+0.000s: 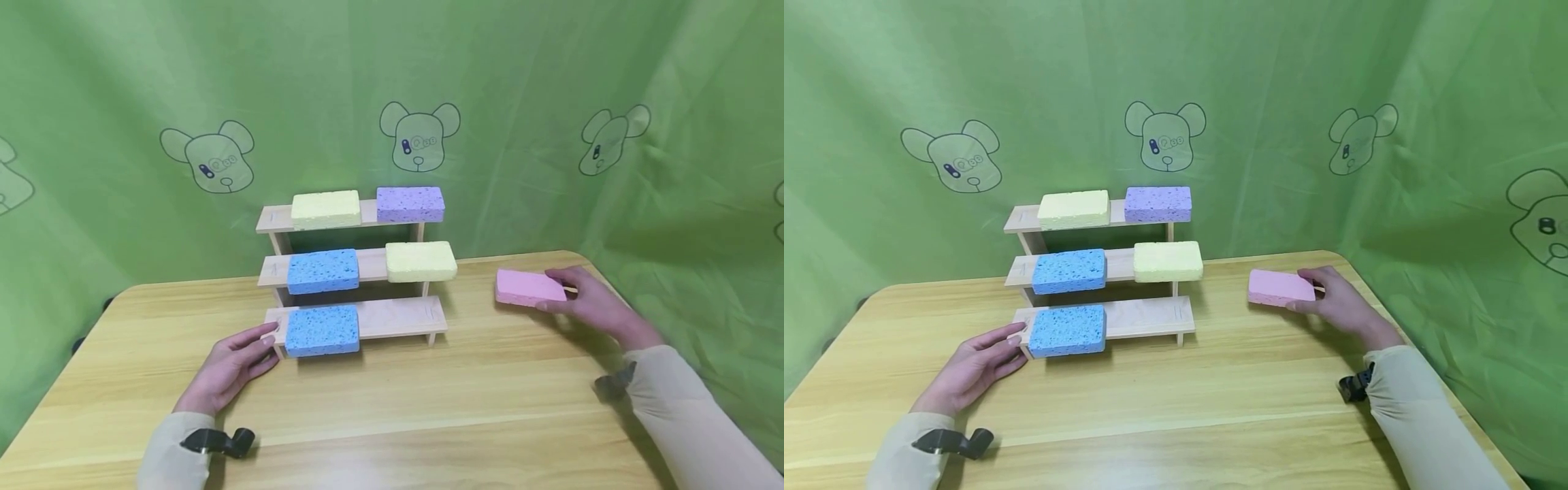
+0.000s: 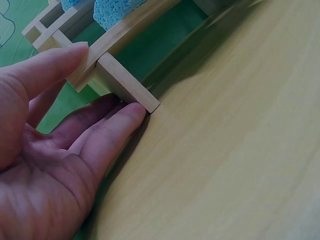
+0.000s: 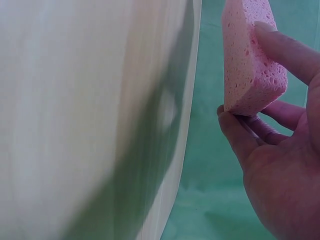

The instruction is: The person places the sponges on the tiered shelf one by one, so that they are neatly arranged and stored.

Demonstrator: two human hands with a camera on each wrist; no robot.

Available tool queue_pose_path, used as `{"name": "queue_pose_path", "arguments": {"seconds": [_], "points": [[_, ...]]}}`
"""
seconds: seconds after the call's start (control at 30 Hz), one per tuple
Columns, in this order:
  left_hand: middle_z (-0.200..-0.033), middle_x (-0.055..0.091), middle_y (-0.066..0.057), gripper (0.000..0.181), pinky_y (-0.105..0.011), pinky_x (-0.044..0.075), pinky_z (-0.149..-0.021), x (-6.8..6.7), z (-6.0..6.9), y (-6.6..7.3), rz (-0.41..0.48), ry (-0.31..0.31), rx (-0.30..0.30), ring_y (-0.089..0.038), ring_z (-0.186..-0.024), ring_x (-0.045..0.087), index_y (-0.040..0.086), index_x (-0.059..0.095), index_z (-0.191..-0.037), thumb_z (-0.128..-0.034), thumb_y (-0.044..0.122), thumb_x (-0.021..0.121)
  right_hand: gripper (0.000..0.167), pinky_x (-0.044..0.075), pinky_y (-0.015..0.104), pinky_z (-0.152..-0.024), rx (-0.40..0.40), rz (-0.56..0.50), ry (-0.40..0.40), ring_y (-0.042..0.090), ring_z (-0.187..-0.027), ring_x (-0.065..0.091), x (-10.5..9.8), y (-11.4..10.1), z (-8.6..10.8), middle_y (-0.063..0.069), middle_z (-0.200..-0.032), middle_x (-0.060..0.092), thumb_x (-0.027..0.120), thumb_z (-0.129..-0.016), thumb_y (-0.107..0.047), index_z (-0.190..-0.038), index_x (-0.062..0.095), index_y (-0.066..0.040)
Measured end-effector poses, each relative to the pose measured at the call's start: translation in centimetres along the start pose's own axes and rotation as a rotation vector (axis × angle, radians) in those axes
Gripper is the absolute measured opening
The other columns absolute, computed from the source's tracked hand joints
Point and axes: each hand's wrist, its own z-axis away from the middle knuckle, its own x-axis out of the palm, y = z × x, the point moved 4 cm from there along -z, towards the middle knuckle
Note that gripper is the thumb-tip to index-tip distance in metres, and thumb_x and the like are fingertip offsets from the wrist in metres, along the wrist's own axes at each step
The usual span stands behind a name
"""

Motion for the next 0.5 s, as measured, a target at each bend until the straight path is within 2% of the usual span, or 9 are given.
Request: {"name": "queue_pose_path", "arguments": {"seconds": [0.33,0.5], "points": [[-0.144,0.039,-0.02,0.033,-0.04,0.047,-0.103,-0.05,-0.04,-0.12,0.0,-0.007,0.005,-0.023,-0.113,0.061,0.005,0.064,-0.128,-0.0948,0.004,0.063,0.078,0.039,0.064,-0.101,-0.026,-0.013,0.006,0.047,-0.116,0.044,0.62,-0.44,0.18,0.032,-0.129,0.042,0.08,-0.084,-0.024,-0.138,0.041,0.016],[-0.145,0.037,-0.021,0.033,-0.04,0.047,-0.103,-0.04,-0.05,-0.11,0.002,-0.007,0.005,-0.023,-0.113,0.061,0.006,0.064,-0.127,-0.0948,0.004,0.063,0.077,0.038,0.064,-0.102,-0.028,-0.014,0.013,0.046,-0.117,0.044,0.74,-0.61,0.37,0.031,-0.129,0.043,0.08,-0.083,-0.023,-0.137,0.042,0.016]]}}
